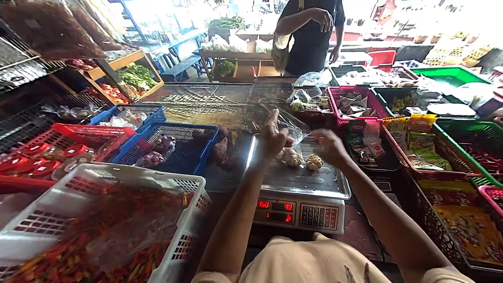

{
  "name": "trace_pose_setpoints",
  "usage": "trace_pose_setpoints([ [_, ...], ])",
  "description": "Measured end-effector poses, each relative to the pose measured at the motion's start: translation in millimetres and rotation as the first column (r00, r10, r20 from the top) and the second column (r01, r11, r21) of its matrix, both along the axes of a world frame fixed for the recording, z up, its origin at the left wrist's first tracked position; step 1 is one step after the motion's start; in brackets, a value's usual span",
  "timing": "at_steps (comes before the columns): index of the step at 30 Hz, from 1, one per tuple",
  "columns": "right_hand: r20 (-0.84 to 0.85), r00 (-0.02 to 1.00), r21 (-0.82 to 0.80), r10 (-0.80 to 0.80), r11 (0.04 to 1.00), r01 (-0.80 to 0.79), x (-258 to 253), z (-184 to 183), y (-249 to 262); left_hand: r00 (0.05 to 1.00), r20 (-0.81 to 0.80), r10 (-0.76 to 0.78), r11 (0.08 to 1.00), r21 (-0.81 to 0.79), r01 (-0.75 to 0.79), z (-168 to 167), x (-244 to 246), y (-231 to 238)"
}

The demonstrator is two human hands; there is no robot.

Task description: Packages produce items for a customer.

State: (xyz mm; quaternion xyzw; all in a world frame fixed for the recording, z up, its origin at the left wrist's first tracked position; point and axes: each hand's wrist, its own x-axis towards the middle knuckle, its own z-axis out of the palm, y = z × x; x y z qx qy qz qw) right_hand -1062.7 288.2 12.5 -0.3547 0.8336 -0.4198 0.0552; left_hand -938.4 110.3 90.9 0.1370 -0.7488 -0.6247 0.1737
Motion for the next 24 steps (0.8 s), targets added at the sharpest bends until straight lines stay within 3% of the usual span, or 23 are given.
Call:
trace_pose_setpoints([
  [2, 0.106, 0.993, 0.295, 0.057, 0.951, -0.086, -6, -35, 7, 1.000, -0.011, -0.011, 0.999, 0.030, 0.011, 4, 2, -4],
  [3, 0.128, 0.991, 0.353, 0.043, 0.932, -0.086, -4, -40, 8, 1.000, -0.011, -0.019, 0.999, 0.032, 0.020, 6, 2, -4],
  [4, 0.123, 0.992, 0.329, 0.017, 0.943, -0.057, -2, -40, 9, 0.999, -0.002, -0.033, 0.999, 0.027, 0.033, 9, 4, -3],
  [6, 0.072, 0.996, 0.072, -0.059, 0.996, 0.054, 6, -24, 13, 0.998, 0.033, -0.058, 0.998, 0.010, 0.057, 13, 7, -2],
  [9, -0.004, 0.998, -0.300, -0.057, 0.953, 0.053, 16, 31, 4, 0.996, 0.048, -0.073, 0.997, -0.006, 0.074, 21, 7, -1],
  [11, -0.069, 0.997, -0.321, 0.022, 0.946, -0.043, 26, 68, -8, 0.994, 0.067, -0.083, 0.996, -0.016, 0.084, 26, 6, 2],
  [13, -0.164, 0.984, -0.231, 0.072, 0.967, -0.109, 25, 89, -21, 0.999, 0.025, -0.029, 0.999, -0.045, 0.031, 28, 5, 4],
  [15, -0.238, 0.970, -0.188, 0.042, 0.978, -0.089, 21, 90, -25, 0.996, -0.059, 0.074, 0.991, -0.103, -0.080, 34, 9, 2],
  [17, -0.158, 0.986, -0.156, 0.047, 0.985, -0.072, 24, 82, -28, 0.969, -0.190, 0.157, 0.962, -0.194, -0.194, 41, 9, -3],
  [19, -0.070, 0.993, -0.144, 0.090, 0.985, -0.100, 33, 69, -41, 0.940, -0.338, 0.056, 0.919, -0.350, -0.180, 43, 6, -6],
  [21, -0.188, 0.977, -0.259, 0.104, 0.954, -0.152, 36, 75, -57, 0.880, -0.449, -0.153, 0.854, -0.508, -0.111, 46, 11, -7],
  [22, -0.207, 0.974, -0.303, 0.095, 0.940, -0.156, 34, 87, -64, 0.864, -0.478, -0.159, 0.845, -0.518, -0.131, 46, 20, -8],
  [24, -0.145, 0.982, -0.346, 0.122, 0.923, -0.165, 27, 112, -69, 0.853, -0.519, 0.047, 0.880, -0.382, -0.281, 28, 39, -12],
])
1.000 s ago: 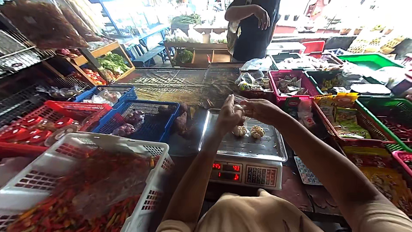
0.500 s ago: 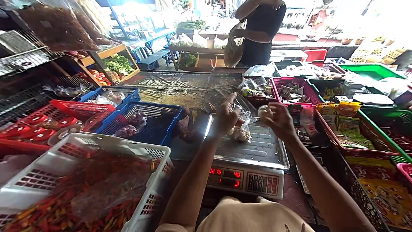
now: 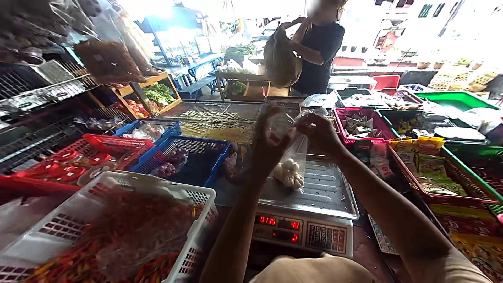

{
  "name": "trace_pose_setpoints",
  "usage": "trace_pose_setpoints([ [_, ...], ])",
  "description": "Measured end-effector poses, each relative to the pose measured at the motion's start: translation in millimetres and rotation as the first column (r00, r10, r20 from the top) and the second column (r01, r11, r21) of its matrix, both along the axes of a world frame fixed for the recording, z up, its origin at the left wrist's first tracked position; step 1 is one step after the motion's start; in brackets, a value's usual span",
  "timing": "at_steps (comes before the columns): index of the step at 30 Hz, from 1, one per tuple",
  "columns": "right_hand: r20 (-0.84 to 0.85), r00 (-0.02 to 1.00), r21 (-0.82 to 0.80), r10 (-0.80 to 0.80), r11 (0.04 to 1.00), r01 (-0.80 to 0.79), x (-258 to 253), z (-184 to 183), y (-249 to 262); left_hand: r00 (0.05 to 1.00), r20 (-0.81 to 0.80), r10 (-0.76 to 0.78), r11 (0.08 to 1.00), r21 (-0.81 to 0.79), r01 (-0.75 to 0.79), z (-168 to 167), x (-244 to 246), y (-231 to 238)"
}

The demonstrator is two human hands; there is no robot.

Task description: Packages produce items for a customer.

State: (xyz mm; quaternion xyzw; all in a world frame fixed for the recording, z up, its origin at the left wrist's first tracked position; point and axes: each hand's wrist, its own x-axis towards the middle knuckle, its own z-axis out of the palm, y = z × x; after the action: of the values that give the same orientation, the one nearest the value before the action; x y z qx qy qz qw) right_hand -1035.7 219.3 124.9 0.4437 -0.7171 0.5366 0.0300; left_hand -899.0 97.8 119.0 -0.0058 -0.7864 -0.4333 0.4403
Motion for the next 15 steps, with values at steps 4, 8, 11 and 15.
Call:
trace_pose_setpoints([
  [4, 0.158, 0.972, -0.008, 0.174, 0.985, -0.175, 15, 27, -3, 0.938, 0.342, -0.048, 0.958, 0.283, -0.054, -88, -15, 4],
  [8, -0.056, 0.998, 0.108, 0.026, 0.994, -0.020, 41, 30, 12, 0.894, 0.433, -0.115, 0.906, 0.414, -0.084, -107, -38, 22],
  [11, -0.681, 0.732, 0.231, 0.029, 0.957, 0.176, 66, 45, 42, 0.918, 0.341, -0.202, 0.878, 0.478, 0.015, -89, -28, 24],
  [15, -0.823, 0.435, 0.507, 0.367, 0.820, 0.267, 63, 12, 64, 0.789, 0.455, -0.412, 0.905, 0.302, 0.298, -67, -17, 32],
])
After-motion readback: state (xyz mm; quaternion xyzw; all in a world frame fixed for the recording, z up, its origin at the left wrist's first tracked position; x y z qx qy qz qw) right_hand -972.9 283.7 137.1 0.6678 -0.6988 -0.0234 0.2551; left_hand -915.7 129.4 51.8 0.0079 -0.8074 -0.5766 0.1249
